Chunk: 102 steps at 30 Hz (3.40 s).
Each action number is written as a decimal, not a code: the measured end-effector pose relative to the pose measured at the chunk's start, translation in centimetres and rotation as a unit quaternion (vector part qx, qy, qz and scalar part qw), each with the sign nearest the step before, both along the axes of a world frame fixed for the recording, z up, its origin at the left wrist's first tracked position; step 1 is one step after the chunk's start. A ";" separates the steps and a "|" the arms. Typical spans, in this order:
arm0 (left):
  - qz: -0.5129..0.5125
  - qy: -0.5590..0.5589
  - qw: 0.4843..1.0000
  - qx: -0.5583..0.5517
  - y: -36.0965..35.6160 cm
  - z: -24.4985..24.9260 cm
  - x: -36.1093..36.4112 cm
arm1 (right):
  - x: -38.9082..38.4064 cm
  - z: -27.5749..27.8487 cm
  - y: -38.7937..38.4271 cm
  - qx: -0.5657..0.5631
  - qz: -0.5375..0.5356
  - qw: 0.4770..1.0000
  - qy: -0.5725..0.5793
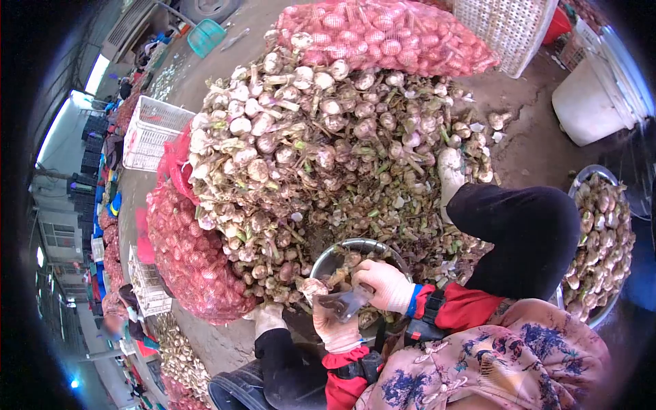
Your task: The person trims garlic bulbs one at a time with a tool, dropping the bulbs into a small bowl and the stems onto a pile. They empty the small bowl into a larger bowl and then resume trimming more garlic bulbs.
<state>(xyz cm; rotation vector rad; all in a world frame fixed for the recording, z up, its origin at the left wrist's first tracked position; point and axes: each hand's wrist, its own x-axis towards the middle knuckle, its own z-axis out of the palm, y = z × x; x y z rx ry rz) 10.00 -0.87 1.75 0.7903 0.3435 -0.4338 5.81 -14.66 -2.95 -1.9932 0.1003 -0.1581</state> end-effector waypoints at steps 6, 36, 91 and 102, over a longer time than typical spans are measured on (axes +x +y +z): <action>0.058 0.052 0.997 -0.019 -3.6 5.4 -0.4 | -0.5 -9.9 -2.7 0.194 -0.154 0.901 0.356; -0.340 -0.209 0.884 0.241 -1.0 -6.8 10.9 | 3.5 -5.2 -2.2 0.068 -0.094 0.982 0.150; -0.183 -0.036 0.892 0.411 -4.5 -22.0 24.3 | 2.9 -9.6 -3.3 0.436 -0.250 0.822 0.267; -0.322 0.015 0.876 0.360 -8.7 -22.3 24.0 | 4.1 -8.5 -4.4 0.501 -0.278 0.760 0.306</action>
